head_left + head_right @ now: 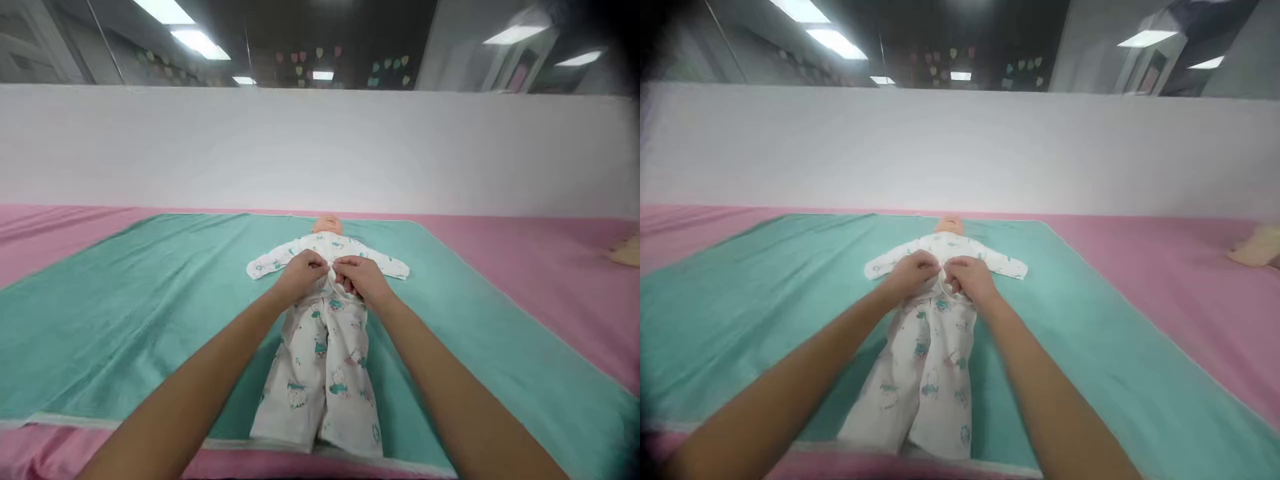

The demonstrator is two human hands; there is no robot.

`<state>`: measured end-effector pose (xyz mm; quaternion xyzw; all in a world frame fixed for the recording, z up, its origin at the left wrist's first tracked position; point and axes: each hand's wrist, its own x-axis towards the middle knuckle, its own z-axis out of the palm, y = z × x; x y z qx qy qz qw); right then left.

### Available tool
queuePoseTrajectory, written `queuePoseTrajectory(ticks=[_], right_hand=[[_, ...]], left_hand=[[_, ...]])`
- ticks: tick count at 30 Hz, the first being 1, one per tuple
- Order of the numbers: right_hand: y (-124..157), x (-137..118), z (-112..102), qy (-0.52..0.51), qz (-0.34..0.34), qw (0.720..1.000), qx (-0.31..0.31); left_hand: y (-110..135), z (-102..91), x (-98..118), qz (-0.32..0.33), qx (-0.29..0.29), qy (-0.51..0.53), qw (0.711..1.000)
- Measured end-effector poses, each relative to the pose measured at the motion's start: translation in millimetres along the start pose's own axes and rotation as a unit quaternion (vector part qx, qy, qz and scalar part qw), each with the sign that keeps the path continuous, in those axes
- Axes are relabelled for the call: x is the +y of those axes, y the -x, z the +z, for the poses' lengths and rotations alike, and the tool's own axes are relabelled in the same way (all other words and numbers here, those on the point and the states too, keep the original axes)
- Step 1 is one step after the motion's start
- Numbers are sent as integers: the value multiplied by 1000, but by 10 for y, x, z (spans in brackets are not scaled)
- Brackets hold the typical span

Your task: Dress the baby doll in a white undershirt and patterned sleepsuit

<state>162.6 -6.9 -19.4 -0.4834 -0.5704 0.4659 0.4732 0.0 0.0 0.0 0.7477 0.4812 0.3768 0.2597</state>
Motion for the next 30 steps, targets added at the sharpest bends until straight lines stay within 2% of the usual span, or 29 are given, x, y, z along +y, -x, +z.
queuePoseTrajectory(ticks=[7, 17, 22, 30], right_hand=[[18, 10, 6, -9, -2, 1000, -7], [80, -80, 33, 25, -28, 999, -12], [101, -99, 67, 79, -44, 996, 24], [185, -150, 126, 161, -72, 984, 35]], left_hand=[[-8, -70, -81, 0, -39, 51, 998], [55, -19, 48, -7, 10, 23, 1000], [54, -28, 19, 0, -3, 79, 997], [70, -64, 55, -59, -35, 190, 979]])
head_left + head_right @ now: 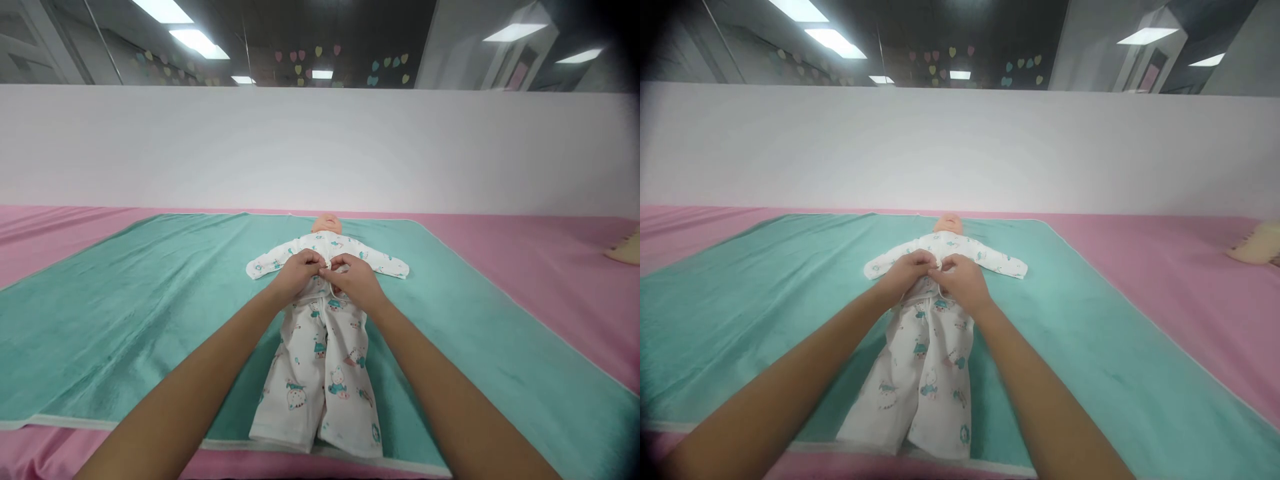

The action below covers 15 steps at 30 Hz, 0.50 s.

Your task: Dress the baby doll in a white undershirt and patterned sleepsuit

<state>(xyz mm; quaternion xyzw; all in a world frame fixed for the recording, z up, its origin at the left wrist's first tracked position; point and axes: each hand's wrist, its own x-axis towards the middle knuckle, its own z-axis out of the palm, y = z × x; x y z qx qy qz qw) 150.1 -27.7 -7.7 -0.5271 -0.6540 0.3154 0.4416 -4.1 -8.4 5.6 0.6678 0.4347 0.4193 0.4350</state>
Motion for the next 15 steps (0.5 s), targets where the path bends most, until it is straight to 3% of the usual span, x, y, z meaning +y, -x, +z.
queuePoseTrajectory(ticks=[5, 15], right_hand=[[-5, 18, 26, 28, -10, 999, 19], [-82, 84, -62, -130, 82, 987, -38]], left_hand=[[4, -19, 26, -11, -3, -2, 1000], [-20, -10, -24, -9, 19, 11, 1000]])
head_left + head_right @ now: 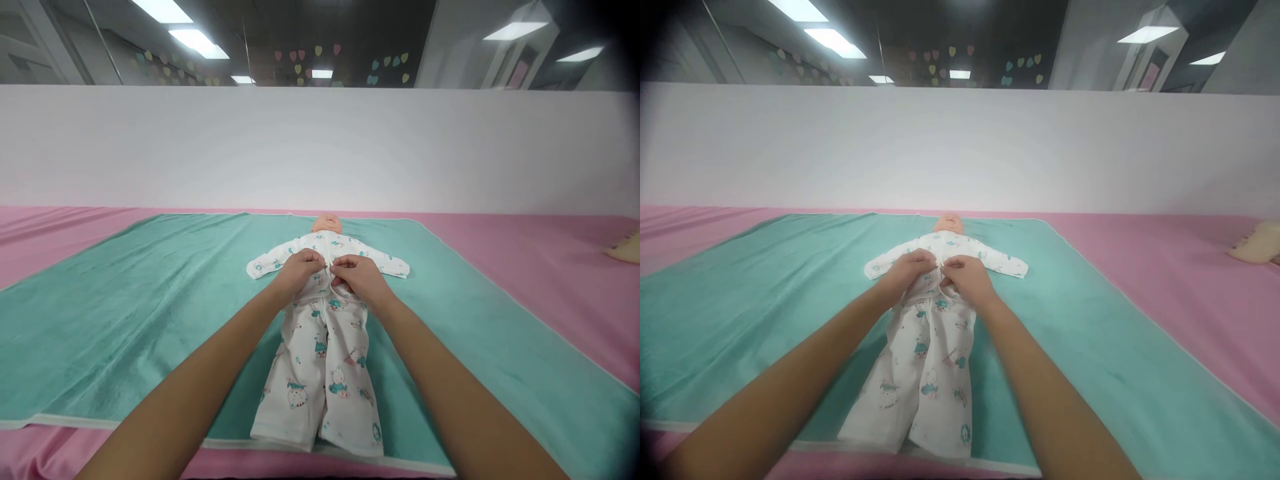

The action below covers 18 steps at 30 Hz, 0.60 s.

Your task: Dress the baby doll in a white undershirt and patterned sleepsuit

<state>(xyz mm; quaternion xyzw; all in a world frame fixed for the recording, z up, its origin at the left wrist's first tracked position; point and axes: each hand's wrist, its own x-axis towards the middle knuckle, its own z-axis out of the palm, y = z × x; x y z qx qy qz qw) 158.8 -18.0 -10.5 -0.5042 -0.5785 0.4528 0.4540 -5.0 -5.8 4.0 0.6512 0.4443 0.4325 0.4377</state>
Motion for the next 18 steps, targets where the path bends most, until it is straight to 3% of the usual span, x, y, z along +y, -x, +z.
queuePoseTrajectory(ticks=[6, 18], right_hand=[[3, 13, -8, -108, 19, 994, 5], [-9, 30, -27, -227, 20, 973, 36]], left_hand=[[19, 24, 19, -3, 9, -6, 1000], [18, 43, -1, 23, 17, -9, 1000]])
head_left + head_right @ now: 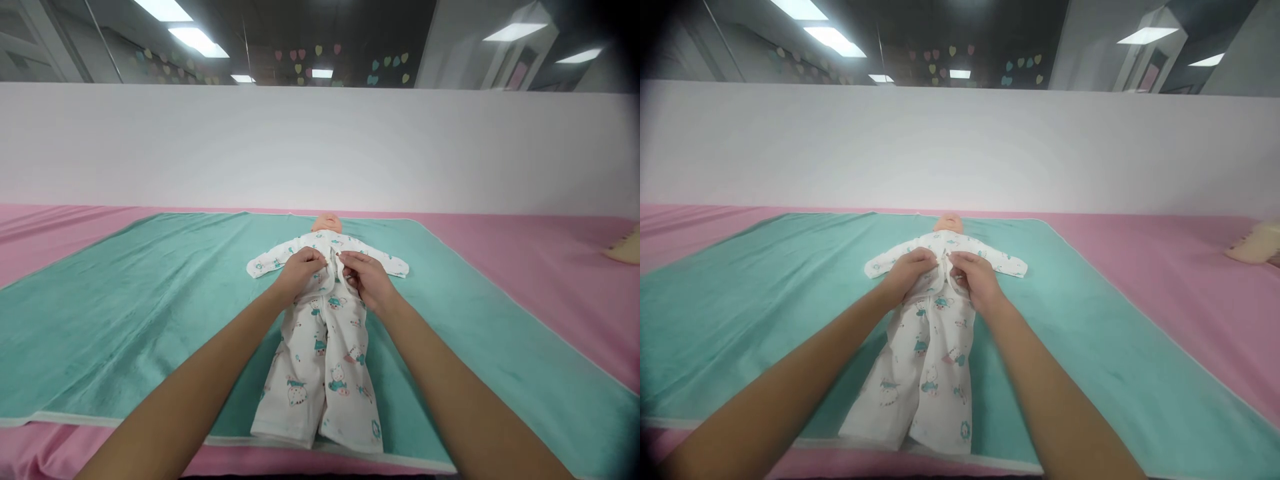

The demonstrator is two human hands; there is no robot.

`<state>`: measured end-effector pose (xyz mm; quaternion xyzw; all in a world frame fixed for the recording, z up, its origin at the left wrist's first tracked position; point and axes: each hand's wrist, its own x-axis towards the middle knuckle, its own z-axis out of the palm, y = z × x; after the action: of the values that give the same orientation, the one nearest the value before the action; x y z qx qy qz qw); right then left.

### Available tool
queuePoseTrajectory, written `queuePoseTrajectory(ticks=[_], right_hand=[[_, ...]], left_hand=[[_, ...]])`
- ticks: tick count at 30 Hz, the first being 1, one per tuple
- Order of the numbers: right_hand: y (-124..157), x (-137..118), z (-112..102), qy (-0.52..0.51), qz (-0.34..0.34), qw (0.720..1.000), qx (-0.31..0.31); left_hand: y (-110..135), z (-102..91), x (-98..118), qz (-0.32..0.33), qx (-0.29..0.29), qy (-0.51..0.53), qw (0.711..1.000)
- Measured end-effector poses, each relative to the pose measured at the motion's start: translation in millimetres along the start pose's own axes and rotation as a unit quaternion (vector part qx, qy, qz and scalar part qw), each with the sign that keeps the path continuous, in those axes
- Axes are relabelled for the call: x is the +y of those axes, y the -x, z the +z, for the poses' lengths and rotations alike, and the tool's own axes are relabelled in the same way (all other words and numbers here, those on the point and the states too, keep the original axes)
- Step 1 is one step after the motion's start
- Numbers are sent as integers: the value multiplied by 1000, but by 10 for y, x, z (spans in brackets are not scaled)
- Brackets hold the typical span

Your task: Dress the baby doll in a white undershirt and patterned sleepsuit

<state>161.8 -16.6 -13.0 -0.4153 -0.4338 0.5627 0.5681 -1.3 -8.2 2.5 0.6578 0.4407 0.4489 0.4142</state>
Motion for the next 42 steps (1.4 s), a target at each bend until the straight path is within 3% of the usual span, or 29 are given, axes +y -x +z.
queuePoseTrajectory(ticks=[6, 15, 29, 34, 42], right_hand=[[8, 9, 23, 63, -8, 998, -15], [-3, 52, 35, 98, -22, 995, 3], [17, 29, 83, 145, -55, 988, -15], [18, 44, 77, 148, -59, 987, -17], [11, 39, 66, 136, -56, 988, -39]], left_hand=[[-14, 21, -57, 44, 8, -12, 999], [-13, 24, -21, 37, 8, -17, 999], [-25, 64, -31, 58, 21, -170, 983], [3, 101, -38, 100, 35, -223, 969], [9, 130, -51, 86, 68, -223, 969]])
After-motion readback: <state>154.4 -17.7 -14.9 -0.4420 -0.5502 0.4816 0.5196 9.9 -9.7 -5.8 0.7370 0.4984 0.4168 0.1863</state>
